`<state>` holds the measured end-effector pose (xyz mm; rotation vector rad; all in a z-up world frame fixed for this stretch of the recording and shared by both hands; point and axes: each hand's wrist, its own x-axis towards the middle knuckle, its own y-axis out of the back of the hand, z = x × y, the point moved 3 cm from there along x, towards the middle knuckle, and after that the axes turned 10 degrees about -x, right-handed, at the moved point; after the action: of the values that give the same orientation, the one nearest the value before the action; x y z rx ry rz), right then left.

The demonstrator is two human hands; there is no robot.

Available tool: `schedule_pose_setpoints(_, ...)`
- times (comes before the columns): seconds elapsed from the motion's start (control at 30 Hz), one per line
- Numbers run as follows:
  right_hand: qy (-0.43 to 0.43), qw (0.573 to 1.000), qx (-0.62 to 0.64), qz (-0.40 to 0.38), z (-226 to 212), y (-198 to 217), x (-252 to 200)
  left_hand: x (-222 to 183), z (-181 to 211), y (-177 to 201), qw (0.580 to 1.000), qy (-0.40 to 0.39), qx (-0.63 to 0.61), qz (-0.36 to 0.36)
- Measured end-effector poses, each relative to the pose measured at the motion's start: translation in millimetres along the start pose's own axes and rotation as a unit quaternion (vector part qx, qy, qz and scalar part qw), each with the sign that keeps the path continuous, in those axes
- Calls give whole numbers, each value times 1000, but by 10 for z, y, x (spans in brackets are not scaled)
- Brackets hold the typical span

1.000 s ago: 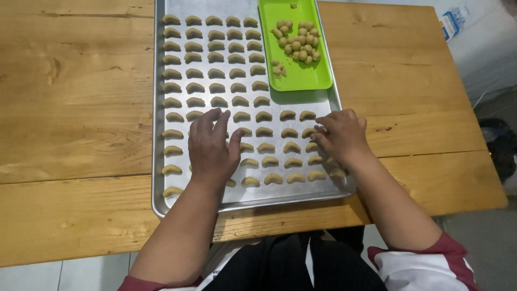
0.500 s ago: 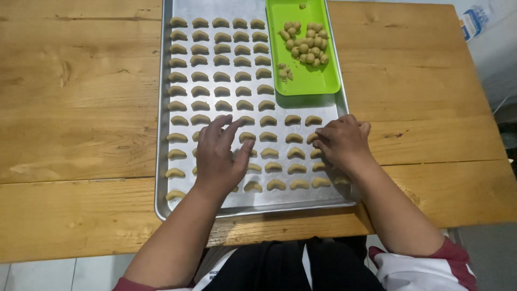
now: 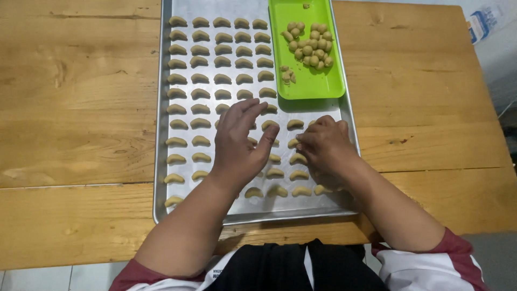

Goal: Shaping small dough balls into crescent-shaped pastries and arranging them on a baking sheet.

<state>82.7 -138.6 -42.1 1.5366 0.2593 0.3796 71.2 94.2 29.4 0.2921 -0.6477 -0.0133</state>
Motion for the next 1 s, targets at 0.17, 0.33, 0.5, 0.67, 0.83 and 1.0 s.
schedule_pose_setpoints(0.17,-2,1000,-5,7,-77,112,36,25,-85,-13,1000,0,-8,-10)
schedule_pose_setpoints(0.33,-10,999,4,37,-7,82,-11,10,-32,-49,1000,-5,1,-30)
schedule_pose_setpoints(0.5,-58,989,8,138,461,-51,-20,3,-93,-31,999,-24,32,-15)
schedule_pose_setpoints(0.67,-132,987,-28,84,551,-47,-25,-12,-23,-48,999,-27,36,-30)
schedule_pose_setpoints(0.83,-124,992,-29,12,395,24,11,3,-3,-37,999,-10,30,-38)
schedule_pose_setpoints(1.0,-134,991,-15,7,527,-71,42,-3,-52,-69,999,6,26,-38)
